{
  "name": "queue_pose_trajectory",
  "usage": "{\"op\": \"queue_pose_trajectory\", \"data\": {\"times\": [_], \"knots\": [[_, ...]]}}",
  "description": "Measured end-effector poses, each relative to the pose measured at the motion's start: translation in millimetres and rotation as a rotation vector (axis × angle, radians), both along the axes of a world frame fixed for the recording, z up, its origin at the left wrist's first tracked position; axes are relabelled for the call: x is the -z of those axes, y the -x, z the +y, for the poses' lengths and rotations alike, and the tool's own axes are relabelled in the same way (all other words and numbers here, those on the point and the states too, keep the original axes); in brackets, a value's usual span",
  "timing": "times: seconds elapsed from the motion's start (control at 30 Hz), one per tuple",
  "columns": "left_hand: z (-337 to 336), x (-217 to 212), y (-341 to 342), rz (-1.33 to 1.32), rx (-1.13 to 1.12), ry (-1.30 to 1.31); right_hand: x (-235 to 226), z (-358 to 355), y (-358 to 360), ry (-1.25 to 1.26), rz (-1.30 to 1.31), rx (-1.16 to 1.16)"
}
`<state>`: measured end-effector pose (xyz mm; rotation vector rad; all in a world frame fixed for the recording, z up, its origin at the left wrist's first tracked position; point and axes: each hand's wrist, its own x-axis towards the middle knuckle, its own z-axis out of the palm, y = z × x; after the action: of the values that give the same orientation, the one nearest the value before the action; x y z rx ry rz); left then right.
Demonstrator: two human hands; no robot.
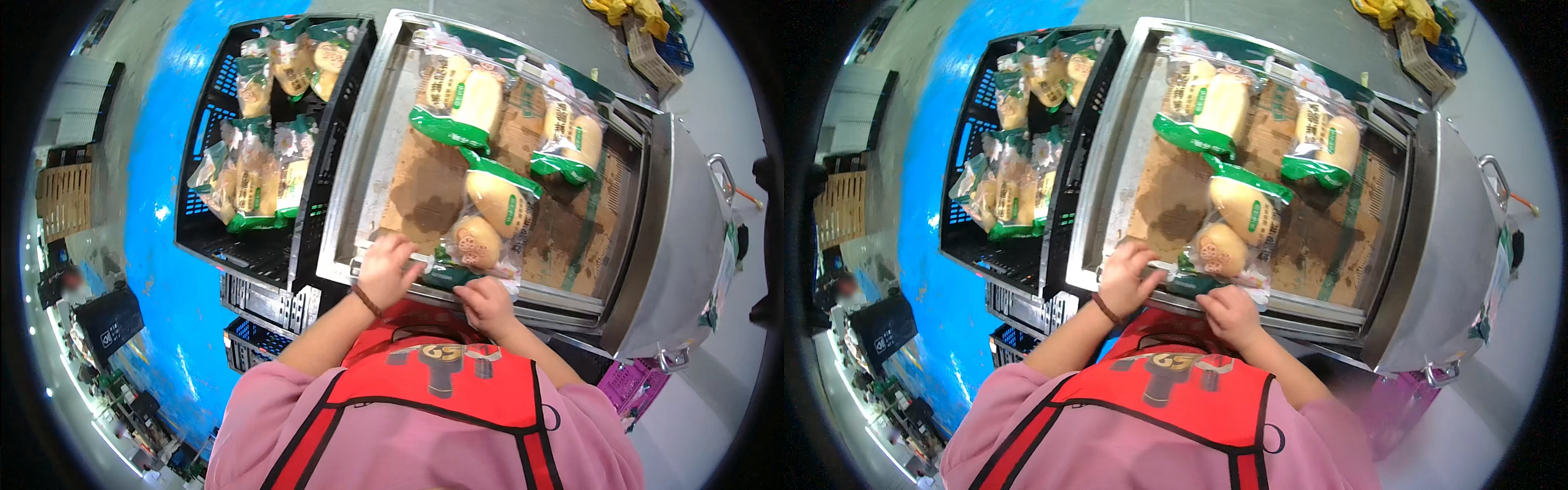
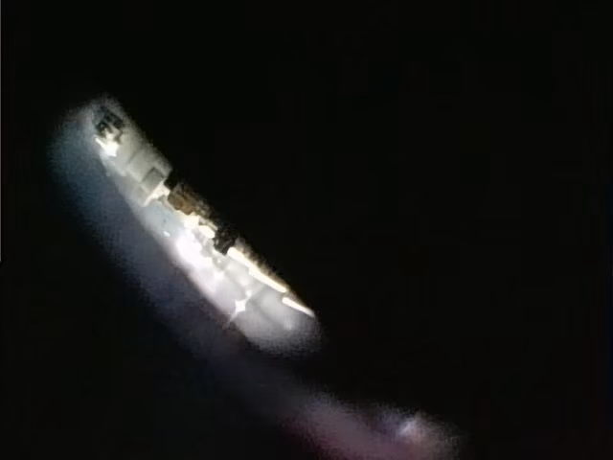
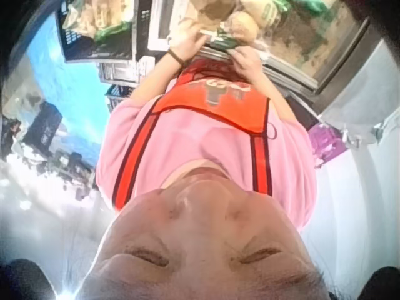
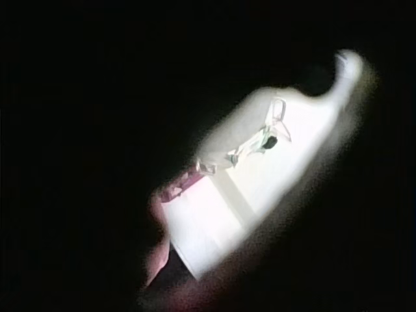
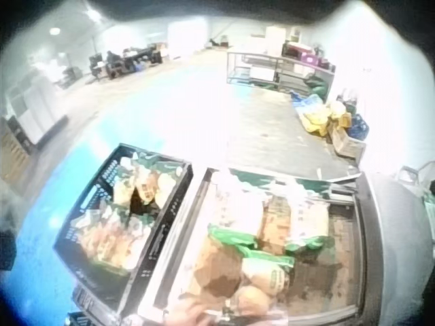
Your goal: The person places vacuum-sealed packages of lotus root into a vacuum sealer, seals them, and then transfers the sealed packages into a purple basket. The process is repeated for multiple packages.
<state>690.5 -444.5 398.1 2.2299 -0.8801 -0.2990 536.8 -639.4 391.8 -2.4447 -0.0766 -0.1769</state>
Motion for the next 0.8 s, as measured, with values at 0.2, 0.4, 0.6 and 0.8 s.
{"op": "queue_pose_trajectory", "data": {"times": [0.2, 0.4, 0.6, 0.8], "knots": [[-15, 10, 30, -0.152, -0.106, -0.060, -4, -50, 60, -0.206, 0.304, 0.754], [-15, 25, 28, -0.024, -0.046, -0.278, 1, -49, 74, -0.374, 0.503, 0.844], [-24, 14, 18, 0.231, -0.004, -0.381, 21, -36, 82, -0.851, 0.494, 0.947], [-29, 26, 22, 0.292, -0.166, -0.261, 20, -36, 82, -0.700, 0.509, 0.903]]}}
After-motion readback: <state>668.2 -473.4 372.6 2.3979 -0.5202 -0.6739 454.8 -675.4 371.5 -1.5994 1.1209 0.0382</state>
